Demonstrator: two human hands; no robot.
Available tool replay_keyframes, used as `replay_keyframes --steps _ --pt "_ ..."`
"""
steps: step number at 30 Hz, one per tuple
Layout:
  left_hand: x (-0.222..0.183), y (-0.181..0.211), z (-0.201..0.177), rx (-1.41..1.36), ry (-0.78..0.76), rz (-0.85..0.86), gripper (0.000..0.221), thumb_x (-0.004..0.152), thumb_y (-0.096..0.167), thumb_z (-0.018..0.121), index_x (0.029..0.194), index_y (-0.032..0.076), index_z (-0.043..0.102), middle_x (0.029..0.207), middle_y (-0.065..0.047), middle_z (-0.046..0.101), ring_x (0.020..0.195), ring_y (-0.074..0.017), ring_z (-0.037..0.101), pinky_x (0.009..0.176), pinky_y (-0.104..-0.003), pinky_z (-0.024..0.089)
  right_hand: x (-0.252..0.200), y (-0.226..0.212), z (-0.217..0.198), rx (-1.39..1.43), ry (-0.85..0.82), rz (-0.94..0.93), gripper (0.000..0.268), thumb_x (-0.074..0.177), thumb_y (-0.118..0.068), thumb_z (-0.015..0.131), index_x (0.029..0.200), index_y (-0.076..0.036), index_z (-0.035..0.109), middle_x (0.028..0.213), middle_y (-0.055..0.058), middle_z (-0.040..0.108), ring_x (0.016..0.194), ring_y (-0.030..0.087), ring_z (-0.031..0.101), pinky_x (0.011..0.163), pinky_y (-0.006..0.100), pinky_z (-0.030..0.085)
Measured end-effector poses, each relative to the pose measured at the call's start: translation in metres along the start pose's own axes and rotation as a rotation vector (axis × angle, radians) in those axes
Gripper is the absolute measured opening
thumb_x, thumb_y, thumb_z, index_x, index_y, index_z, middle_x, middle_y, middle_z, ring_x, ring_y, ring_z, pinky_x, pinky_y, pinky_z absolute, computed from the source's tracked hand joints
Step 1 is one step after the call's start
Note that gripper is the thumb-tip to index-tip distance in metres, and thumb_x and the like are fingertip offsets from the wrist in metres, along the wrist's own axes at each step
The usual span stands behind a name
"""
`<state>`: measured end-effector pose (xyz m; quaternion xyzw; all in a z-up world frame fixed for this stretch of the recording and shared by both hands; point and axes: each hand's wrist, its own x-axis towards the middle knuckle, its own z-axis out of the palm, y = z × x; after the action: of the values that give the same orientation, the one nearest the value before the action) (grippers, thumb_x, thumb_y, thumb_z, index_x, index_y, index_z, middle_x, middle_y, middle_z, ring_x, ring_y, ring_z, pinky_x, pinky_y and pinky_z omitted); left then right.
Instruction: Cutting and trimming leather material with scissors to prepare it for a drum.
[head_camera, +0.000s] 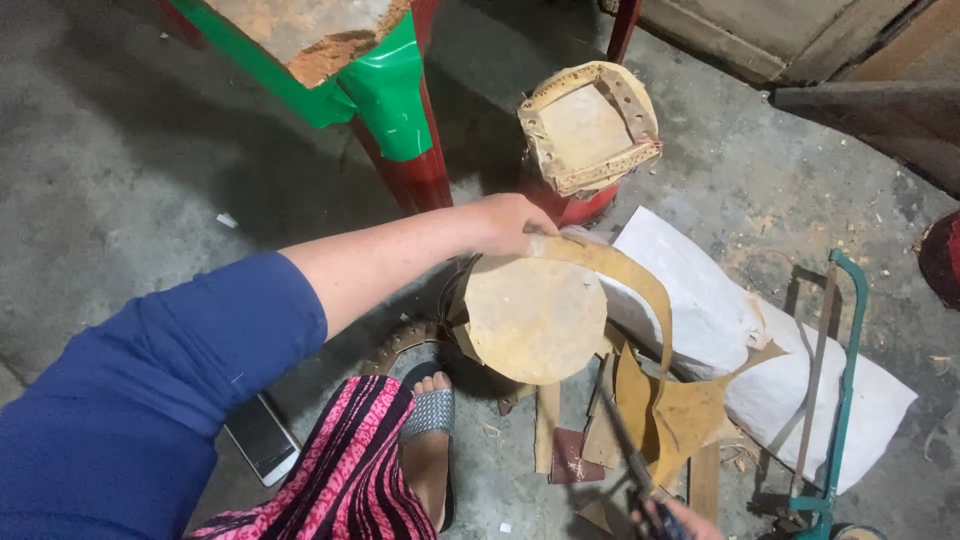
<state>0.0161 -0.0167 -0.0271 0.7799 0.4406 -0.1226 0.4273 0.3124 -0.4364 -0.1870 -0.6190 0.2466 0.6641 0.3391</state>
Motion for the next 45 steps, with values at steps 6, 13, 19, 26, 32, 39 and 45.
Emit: replay_keyframes --steps 6,13,19,26,32,39,45 --pt "-0.003 0.001 0.001 -0.028 0.019 -0.011 0.046 0.087 0.018 0.061 0.131 0.025 0.072 0.143 -0.003 0.065 0.126 -0.0246 0.060 0.106 -0.037 0.047 -0.051 -0.081 0.053 -1.126 -0.086 -0.258 0.097 0.056 -0.062 0.059 0.137 -0.009 0.066 0.108 0.017 0.070 0.091 0.030 0.067 0.091 0.044 0.046" --pt "-0.004 0.004 -0.001 -0.029 -0.007 -0.021 0.046 0.087 0.018 0.062 0.131 0.026 0.072 0.145 -0.002 0.063 0.129 -0.0239 0.059 0.108 -0.038 0.047 -0.089 -0.087 0.108 -0.913 -0.177 -0.239 0.062 0.084 -0.052 0.056 0.118 -0.001 0.063 0.092 0.019 0.049 0.074 0.030 0.038 0.070 0.044 0.033" --pt "0.005 -0.001 0.003 -0.002 0.019 0.022 0.044 0.088 0.022 0.061 0.132 0.024 0.070 0.140 -0.004 0.066 0.124 -0.0245 0.061 0.103 -0.038 0.049 -0.102 -0.091 0.145 -0.882 -0.060 -0.244 0.087 0.074 -0.047 0.052 0.157 -0.021 0.052 0.151 0.006 0.059 0.132 0.024 0.052 0.111 0.046 0.039" --pt "-0.004 0.008 0.000 -0.014 0.003 -0.013 0.040 0.087 0.015 0.058 0.125 0.024 0.070 0.103 -0.001 0.061 0.089 -0.0178 0.055 0.073 -0.032 0.044 -0.077 -0.100 0.153 -1.083 -0.257 -0.545 0.095 0.058 -0.068 0.056 0.134 -0.013 0.067 0.129 0.008 0.070 0.117 0.020 0.058 0.106 0.040 0.042" --pt "-0.007 0.009 0.002 -0.029 0.005 -0.012 0.038 0.086 0.014 0.061 0.121 0.024 0.071 0.114 -0.003 0.065 0.099 -0.0200 0.059 0.081 -0.033 0.047 -0.060 -0.113 0.154 -1.178 -0.269 -0.590 0.083 0.064 -0.070 0.053 0.120 -0.010 0.065 0.109 0.008 0.063 0.102 0.019 0.054 0.093 0.033 0.040" --pt "-0.001 0.000 0.006 -0.031 0.026 0.018 0.038 0.085 0.014 0.060 0.119 0.025 0.073 0.116 -0.002 0.067 0.102 -0.0203 0.060 0.085 -0.034 0.048 -0.070 -0.123 0.170 -1.340 -0.234 -0.657 0.081 0.069 -0.068 0.053 0.127 -0.012 0.062 0.099 0.006 0.061 0.091 0.019 0.053 0.086 0.031 0.042" --pt "0.000 0.001 0.008 -0.041 0.032 0.040 0.038 0.084 0.011 0.061 0.118 0.023 0.074 0.116 -0.002 0.068 0.102 -0.0200 0.060 0.085 -0.034 0.049 -0.077 -0.123 0.184 -1.426 -0.004 -0.610 0.064 0.066 -0.064 0.065 0.114 -0.021 0.064 0.103 0.006 0.073 0.099 0.022 0.064 0.092 0.039 0.047"
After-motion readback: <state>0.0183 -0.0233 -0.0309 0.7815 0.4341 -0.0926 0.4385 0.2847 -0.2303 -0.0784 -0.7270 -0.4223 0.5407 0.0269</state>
